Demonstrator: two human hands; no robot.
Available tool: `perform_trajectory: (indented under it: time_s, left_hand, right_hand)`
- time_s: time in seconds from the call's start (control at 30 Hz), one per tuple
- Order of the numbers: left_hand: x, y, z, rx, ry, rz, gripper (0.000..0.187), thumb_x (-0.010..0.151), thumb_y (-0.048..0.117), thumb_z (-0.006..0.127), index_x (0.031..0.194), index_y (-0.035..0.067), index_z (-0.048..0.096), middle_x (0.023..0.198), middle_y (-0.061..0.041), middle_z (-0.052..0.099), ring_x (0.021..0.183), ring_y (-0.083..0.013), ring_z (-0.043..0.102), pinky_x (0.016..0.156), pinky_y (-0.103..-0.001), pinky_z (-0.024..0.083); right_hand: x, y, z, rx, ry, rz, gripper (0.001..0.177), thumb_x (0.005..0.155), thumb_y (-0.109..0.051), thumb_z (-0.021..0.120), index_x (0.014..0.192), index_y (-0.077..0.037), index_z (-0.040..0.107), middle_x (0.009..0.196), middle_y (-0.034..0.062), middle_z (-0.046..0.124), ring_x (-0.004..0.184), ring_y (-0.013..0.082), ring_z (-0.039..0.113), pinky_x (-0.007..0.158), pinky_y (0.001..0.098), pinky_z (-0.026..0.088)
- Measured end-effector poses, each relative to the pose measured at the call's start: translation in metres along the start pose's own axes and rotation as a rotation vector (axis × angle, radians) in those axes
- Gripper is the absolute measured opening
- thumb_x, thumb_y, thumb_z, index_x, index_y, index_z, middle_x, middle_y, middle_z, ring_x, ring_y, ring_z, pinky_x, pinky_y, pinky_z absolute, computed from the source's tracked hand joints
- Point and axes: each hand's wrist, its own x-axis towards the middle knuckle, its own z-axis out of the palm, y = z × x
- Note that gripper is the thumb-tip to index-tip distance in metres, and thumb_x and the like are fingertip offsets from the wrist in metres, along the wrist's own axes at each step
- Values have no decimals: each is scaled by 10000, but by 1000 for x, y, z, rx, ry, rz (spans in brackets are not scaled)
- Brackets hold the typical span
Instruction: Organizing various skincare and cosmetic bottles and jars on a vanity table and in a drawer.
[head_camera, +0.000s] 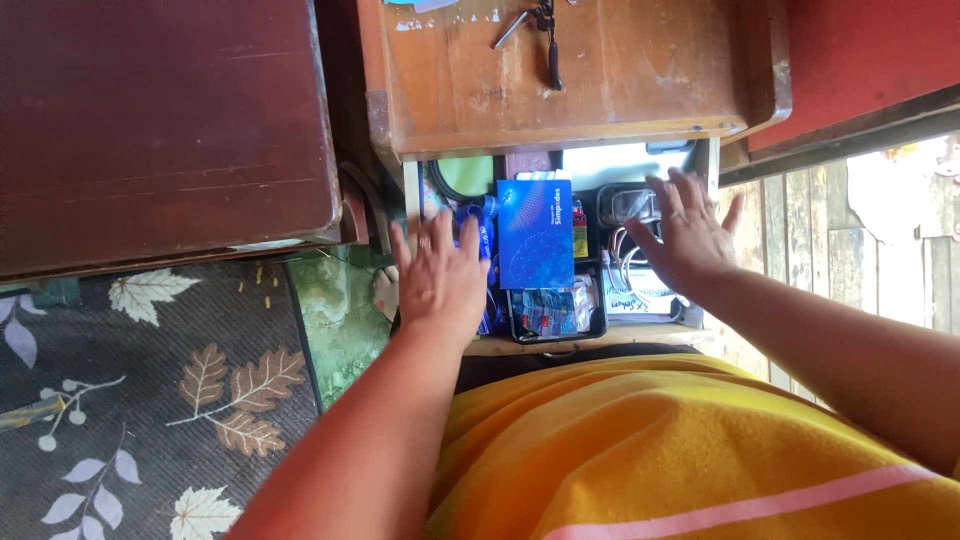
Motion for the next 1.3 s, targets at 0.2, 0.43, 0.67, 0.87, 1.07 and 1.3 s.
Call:
perform_trajectory:
  time_s: [0.2,0.43,0.67,0.87,1.07,1.3]
  left_hand:
    - [47,-3,-1,27,98,58,757,905,526,605,1538,203,346,1670,-77,156,1526,-308,165,1179,-663,-16]
    - [52,-6,-15,34,-66,-7,757,914,555,585,1549,239,322,1681,-49,105,1527,-288,133,1183,-681,-65]
    - [-3,-27,2,-189,396,93,541,969,272,679,1470,162,507,1469,-156,489,1275,-366,561,1150,-515,370]
    - [-38,-50,28,-379,247,-262,758,872,239,697,1554,183,371,1454,-243,421,1145,-407,607,906,-487,540]
    - [-12,-81,90,-454,-47,-439,636,960,536,559,1453,137,500,1365,-264,561,1214,-437,600,1028,-495,497]
    - [13,-77,116,-316,-104,-366,682,942,545,547,1392,33,512,1293,-242,657,1254,-410,584,1056,-473,466]
  right_hand:
    - [29,13,2,-58,-101,-25,850,925,-745,357,1632,-332,129,1720,15,13,1574,305,86,1137,729,-140]
    - [15,8,-21,12,-127,-25,784,924,-703,413,1605,-348,251,1734,5,43,1519,338,215,1149,716,-139]
    - [-25,54,-4,319,348,83,537,956,-294,633,1471,-202,515,1519,123,503,1435,316,516,1225,534,342]
    - [-32,103,41,799,-75,575,603,1004,-505,535,1436,-104,412,1340,187,519,1218,338,516,1015,515,417]
    - [-33,105,63,753,-390,681,599,1075,-564,391,1333,-49,558,1246,278,616,1092,377,620,903,526,508]
    - [-33,76,38,697,-509,902,513,1044,-521,480,1390,-142,460,1269,210,516,1068,367,596,840,543,621]
